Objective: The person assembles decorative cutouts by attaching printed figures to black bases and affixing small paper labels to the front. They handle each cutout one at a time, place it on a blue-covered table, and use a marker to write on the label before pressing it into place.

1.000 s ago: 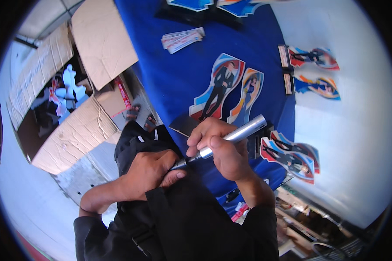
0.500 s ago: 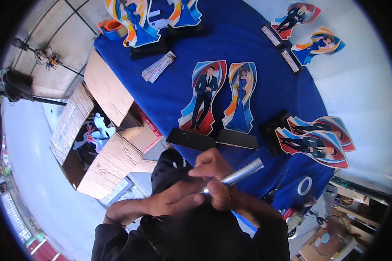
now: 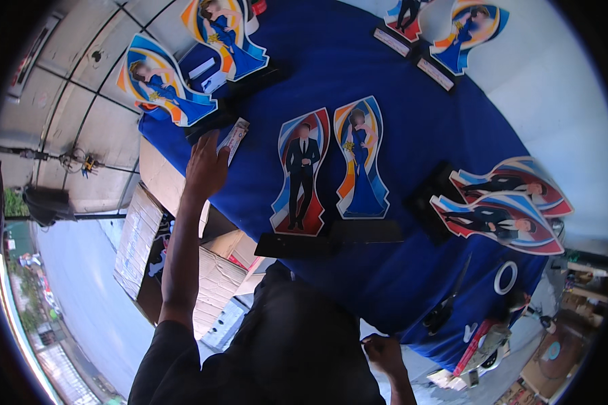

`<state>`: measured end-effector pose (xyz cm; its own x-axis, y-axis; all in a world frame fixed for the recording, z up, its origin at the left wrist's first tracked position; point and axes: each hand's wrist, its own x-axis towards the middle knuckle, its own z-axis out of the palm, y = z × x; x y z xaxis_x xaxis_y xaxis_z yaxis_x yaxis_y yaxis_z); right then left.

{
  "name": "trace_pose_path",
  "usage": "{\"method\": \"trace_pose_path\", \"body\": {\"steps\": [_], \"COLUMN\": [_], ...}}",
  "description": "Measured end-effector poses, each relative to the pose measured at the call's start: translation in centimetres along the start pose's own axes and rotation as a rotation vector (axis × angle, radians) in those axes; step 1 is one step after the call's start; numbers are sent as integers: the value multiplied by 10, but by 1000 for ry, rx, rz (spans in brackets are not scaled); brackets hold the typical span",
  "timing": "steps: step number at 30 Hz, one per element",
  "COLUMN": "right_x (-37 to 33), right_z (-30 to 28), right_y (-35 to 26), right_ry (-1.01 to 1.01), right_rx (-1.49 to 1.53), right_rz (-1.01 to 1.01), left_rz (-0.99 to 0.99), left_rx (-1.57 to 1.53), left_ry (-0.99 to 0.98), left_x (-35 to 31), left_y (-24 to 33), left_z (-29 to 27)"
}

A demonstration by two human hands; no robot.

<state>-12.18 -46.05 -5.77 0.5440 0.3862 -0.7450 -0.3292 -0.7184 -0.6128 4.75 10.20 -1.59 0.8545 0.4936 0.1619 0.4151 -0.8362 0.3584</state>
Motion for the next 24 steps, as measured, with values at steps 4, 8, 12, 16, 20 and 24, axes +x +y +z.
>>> {"method": "trace_pose_path", "body": {"steps": [4,8,12,16,20,24], "right_x": [35,79,108,127,137,137], "right_z": [78,134,158,164,160,146], "right_y": [69,109,123,120,111,97], "right_ry": [397,510,568,569,544,480], "right_rx": [121,207,140,73,-14,-117], "right_rz": [-190,-183,-148,-128,-141,-202], "left_rz": [-65,-57,-78,-8,-133,-436], "left_rx": [148,230,106,115,-897,-1916], "left_ry": [-212,-241,-237,-234,-244,-307], "left_x": [10,14,20,20,10,-24], "left_y": [-3,2,-14,-34,-28,16], "left_z": [11,8,17,31,26,18]}}
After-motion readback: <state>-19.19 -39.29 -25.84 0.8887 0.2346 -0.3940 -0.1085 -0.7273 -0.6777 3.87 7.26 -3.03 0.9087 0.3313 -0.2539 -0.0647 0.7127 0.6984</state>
